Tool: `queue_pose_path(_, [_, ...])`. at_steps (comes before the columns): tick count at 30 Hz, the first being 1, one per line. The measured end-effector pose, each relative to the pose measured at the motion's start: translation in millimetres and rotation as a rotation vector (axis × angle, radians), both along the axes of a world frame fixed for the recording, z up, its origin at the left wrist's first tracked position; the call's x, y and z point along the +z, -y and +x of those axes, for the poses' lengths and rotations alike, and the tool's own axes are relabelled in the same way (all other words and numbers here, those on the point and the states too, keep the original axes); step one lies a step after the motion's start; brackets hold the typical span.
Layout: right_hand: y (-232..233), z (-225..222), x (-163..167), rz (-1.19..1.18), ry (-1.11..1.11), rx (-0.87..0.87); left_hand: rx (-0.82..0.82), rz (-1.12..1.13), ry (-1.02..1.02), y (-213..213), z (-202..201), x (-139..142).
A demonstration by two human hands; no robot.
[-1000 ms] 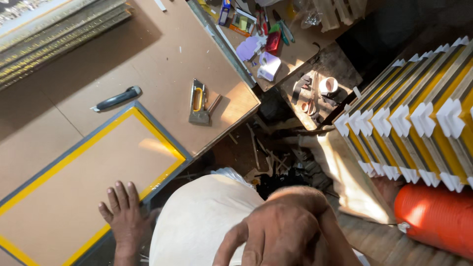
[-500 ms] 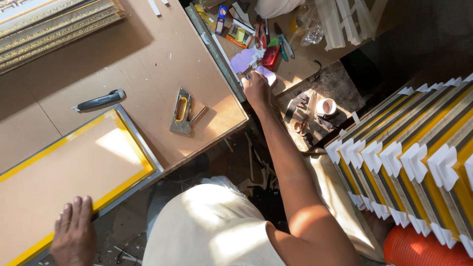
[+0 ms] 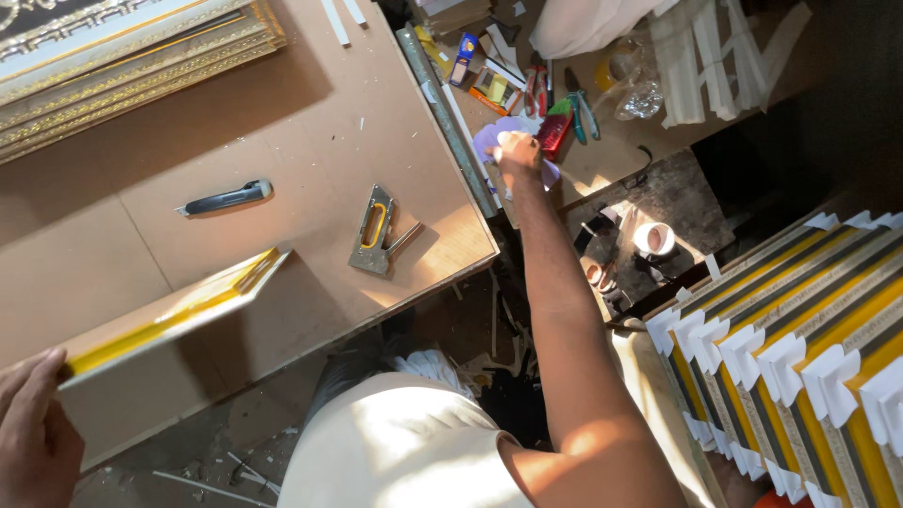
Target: The person applies yellow tape along the edges of a rectangular frame on a workbench, then uses a utility knife to trim excess tape and smooths the edges. They repeat the taping and trimming process on another frame, handling the frames and tools directly.
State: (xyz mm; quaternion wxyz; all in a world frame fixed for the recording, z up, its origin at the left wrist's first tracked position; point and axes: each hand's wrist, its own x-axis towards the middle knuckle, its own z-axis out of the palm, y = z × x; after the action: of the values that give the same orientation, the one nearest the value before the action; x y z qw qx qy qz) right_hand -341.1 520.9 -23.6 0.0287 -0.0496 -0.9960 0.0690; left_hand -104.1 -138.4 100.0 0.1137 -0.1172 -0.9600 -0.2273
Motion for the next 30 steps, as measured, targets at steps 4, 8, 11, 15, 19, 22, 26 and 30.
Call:
queue_pose_path(4, [9.9,-4.8,13.7,0.018,-0.073,-0.204,0.028,-0.310,-0.086,-44.9,-42.1,43.3])
queue_pose_path(8, [71.4,3.9,38.2,0.224,-0.557,-0.147,-0.137,-0.165,-0.146,-86.2,-101.0,63.6])
queue_pose_path(11, [139.4,26.1,61.3,-0.465,-0.612,-0.009,-0.212,-0.141,-0.163,-103.5,-132.1,69.3])
queue_pose_path(15, [243.3,58.2,75.3,-1.823,-0.140,-0.056,-0.181,-0.062,-0.213,-105.9,-160.4,74.4])
queue_pose_path(19, [317.6,68.2,61.0,-1.899,-0.082,0.014,-0.219,-0.009,-0.214,-98.7,-181.9,76.9])
queue_pose_path(22, [344.6,63.4,40.4,-1.672,-0.146,0.091,-0.277,0.093,-0.217,-93.2,-192.9,75.7])
queue_pose_path(26, [360.1,51.7,17.9,-1.669,-0.188,0.111,-0.279,0.114,-0.207,-91.7,-200.3,71.0])
queue_pose_path(30, [366.5,47.9,10.7,-1.680,-0.175,0.096,-0.279,0.123,-0.192,-92.4,-204.3,69.5])
